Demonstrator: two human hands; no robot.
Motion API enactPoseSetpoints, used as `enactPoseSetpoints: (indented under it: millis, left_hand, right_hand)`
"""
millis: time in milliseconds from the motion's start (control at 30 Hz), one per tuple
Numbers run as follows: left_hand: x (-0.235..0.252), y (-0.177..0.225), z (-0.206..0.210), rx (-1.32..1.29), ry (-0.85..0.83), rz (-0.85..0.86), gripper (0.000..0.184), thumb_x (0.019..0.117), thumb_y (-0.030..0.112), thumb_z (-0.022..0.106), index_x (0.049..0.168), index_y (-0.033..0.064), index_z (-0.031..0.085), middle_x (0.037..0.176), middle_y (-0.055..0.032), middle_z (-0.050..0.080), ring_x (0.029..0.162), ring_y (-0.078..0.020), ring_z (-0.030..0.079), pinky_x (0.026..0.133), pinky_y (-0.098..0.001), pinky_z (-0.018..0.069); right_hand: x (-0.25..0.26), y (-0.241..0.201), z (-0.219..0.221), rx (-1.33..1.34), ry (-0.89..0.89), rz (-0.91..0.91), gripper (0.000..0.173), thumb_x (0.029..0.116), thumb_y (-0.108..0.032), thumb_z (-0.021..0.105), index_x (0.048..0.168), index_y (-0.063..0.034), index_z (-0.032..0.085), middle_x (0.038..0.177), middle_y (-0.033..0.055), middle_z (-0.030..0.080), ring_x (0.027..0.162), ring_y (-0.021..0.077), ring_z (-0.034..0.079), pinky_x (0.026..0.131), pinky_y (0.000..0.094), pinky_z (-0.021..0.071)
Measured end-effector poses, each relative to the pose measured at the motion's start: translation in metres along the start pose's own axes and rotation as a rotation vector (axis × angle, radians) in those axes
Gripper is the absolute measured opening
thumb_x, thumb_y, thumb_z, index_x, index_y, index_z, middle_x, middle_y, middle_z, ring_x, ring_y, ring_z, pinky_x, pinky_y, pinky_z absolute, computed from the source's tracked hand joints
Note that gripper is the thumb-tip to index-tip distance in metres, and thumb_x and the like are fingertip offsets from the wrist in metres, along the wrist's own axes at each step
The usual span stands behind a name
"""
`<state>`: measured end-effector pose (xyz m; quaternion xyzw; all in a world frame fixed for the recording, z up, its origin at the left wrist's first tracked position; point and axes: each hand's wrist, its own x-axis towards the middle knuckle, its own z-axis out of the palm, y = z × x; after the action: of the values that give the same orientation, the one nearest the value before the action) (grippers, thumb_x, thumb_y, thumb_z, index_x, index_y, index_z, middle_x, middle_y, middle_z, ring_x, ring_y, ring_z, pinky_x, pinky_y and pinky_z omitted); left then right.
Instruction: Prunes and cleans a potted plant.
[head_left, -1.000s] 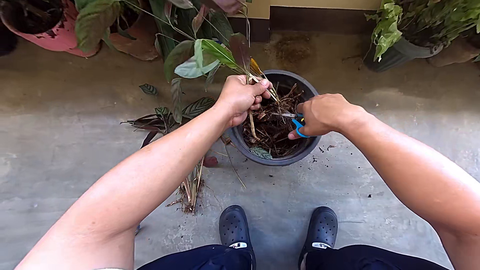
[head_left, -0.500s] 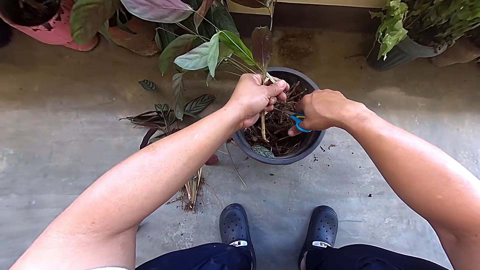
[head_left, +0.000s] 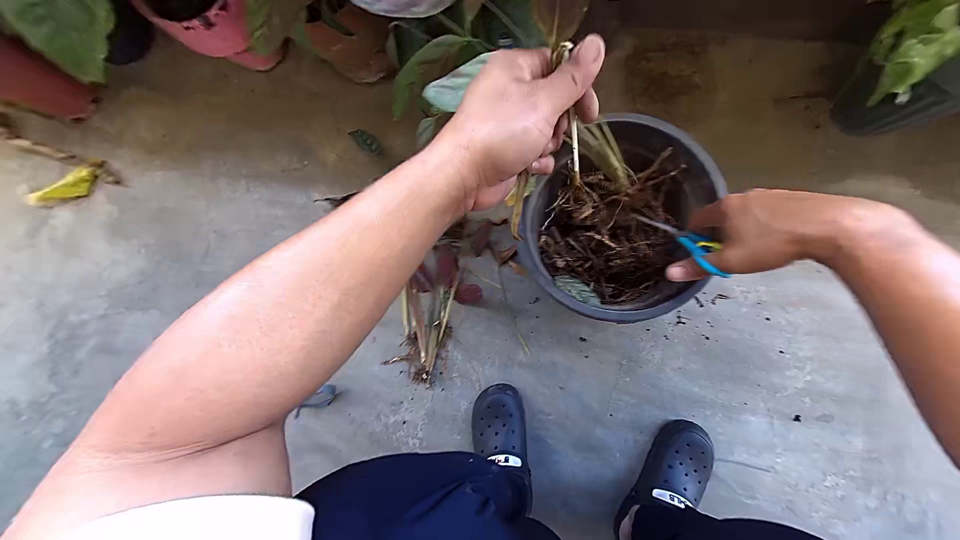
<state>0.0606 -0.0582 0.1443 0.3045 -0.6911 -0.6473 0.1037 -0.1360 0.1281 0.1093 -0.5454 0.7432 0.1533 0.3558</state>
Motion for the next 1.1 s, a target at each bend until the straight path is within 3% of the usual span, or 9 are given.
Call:
enactPoseSetpoints:
  millis: [200, 300, 433, 500, 600, 767, 900, 967, 1100]
  left_hand:
    - [-0.088, -0.027, -0.092, 0.25, 0.069, 0.002, 0.044, 0.1114, 0.043, 0.032, 0.086, 0.0181, 0.058, 0.076, 0.0055, 0.064, 0.072, -0.0103, 0.063, 0.071, -0.0329, 0.0575]
    - [-0.143, -0.083, -0.12, 0.346, 0.133, -0.28, 0.049, 0.1115, 0.041, 0.03, 0.081, 0.0136, 0.056, 0.07, 0.0018, 0.059, 0.068, -0.0135, 0.062, 0.07, -0.0371, 0.057]
    - [-0.159, -0.151, -0.144, 0.982, -0.157, -0.623, 0.051, 0.1056, 0.041, 0.057, 0.131, -0.0028, 0.063, 0.124, -0.0261, 0.067, 0.118, -0.0428, 0.064, 0.104, -0.0661, 0.0454]
    - [-0.142, -0.143, -0.127, 1.074, -0.26, -0.511, 0.048, 0.1048, 0.038, 0.06, 0.138, 0.003, 0.062, 0.128, -0.0194, 0.069, 0.12, -0.0353, 0.067, 0.107, -0.0597, 0.0473]
    - [-0.105, -0.104, -0.076, 1.054, -0.268, 0.032, 0.028, 0.1034, 0.029, 0.062, 0.119, 0.0095, 0.073, 0.107, -0.007, 0.075, 0.097, -0.0223, 0.074, 0.091, -0.0527, 0.0589]
    - [-0.002, -0.058, 0.026, 1.096, -0.421, 0.622, 0.024, 0.1045, 0.015, 0.055, 0.118, 0.0009, 0.069, 0.119, -0.0183, 0.069, 0.115, -0.0356, 0.066, 0.1, -0.0521, 0.0534]
    - [0.078, -0.064, 0.077, 1.412, -0.401, 0.498, 0.035, 0.1085, 0.027, 0.049, 0.129, 0.0027, 0.064, 0.142, -0.0185, 0.059, 0.143, -0.0364, 0.046, 0.121, -0.0596, 0.026]
    - [0.093, -0.079, 0.089, 1.469, -0.382, 0.371, 0.037, 0.1085, 0.03, 0.05, 0.124, 0.0005, 0.066, 0.127, -0.0211, 0.067, 0.132, -0.0392, 0.056, 0.122, -0.0654, 0.0196]
    - [0.078, -0.085, 0.077, 1.417, -0.381, 0.336, 0.03, 0.1083, 0.021, 0.05, 0.117, -0.0035, 0.064, 0.112, -0.0247, 0.069, 0.113, -0.0415, 0.066, 0.106, -0.0576, 0.0432]
  right_hand:
    - [0.005, 0.052, 0.014, 0.023, 0.121, -0.025, 0.065, 0.0791, -0.079, 0.068, 0.103, -0.018, 0.07, 0.066, 0.0055, 0.061, 0.062, 0.0258, 0.062, 0.056, 0.0556, 0.0491]
    - [0.005, 0.055, 0.016, 0.043, 0.109, -0.011, 0.063, 0.0791, -0.075, 0.072, 0.107, -0.0183, 0.072, 0.069, 0.0058, 0.064, 0.065, 0.0261, 0.063, 0.059, 0.0562, 0.0505]
    - [-0.006, 0.038, 0.004, 0.025, 0.044, 0.051, 0.06, 0.0843, -0.068, 0.072, 0.115, -0.0158, 0.069, 0.081, 0.0087, 0.067, 0.076, 0.0287, 0.066, 0.068, 0.0575, 0.0515]
    - [-0.011, 0.036, 0.0, 0.019, 0.04, 0.066, 0.062, 0.0848, -0.069, 0.071, 0.116, -0.0152, 0.069, 0.083, 0.0089, 0.067, 0.078, 0.0287, 0.066, 0.07, 0.0572, 0.0516]
    - [-0.017, 0.035, -0.004, 0.034, 0.05, 0.08, 0.062, 0.085, -0.067, 0.072, 0.116, -0.0132, 0.069, 0.082, 0.0089, 0.066, 0.077, 0.0278, 0.065, 0.071, 0.0554, 0.0513]
    - [-0.024, 0.032, -0.006, 0.016, 0.052, 0.088, 0.061, 0.0852, -0.067, 0.071, 0.114, -0.0133, 0.069, 0.082, 0.0091, 0.066, 0.079, 0.0279, 0.065, 0.071, 0.055, 0.0512]
    - [-0.027, 0.029, -0.007, 0.021, 0.056, 0.086, 0.063, 0.0868, -0.069, 0.068, 0.117, -0.013, 0.068, 0.087, 0.0113, 0.067, 0.084, 0.0305, 0.066, 0.074, 0.0565, 0.0515]
    - [-0.029, 0.032, -0.008, 0.035, 0.069, 0.097, 0.063, 0.088, -0.068, 0.067, 0.118, -0.0125, 0.067, 0.088, 0.0119, 0.067, 0.086, 0.031, 0.066, 0.075, 0.0566, 0.0514]
    - [-0.038, 0.046, -0.007, 0.074, 0.095, 0.121, 0.061, 0.0881, -0.067, 0.068, 0.115, -0.0119, 0.068, 0.087, 0.0107, 0.066, 0.084, 0.0294, 0.066, 0.074, 0.0553, 0.0513]
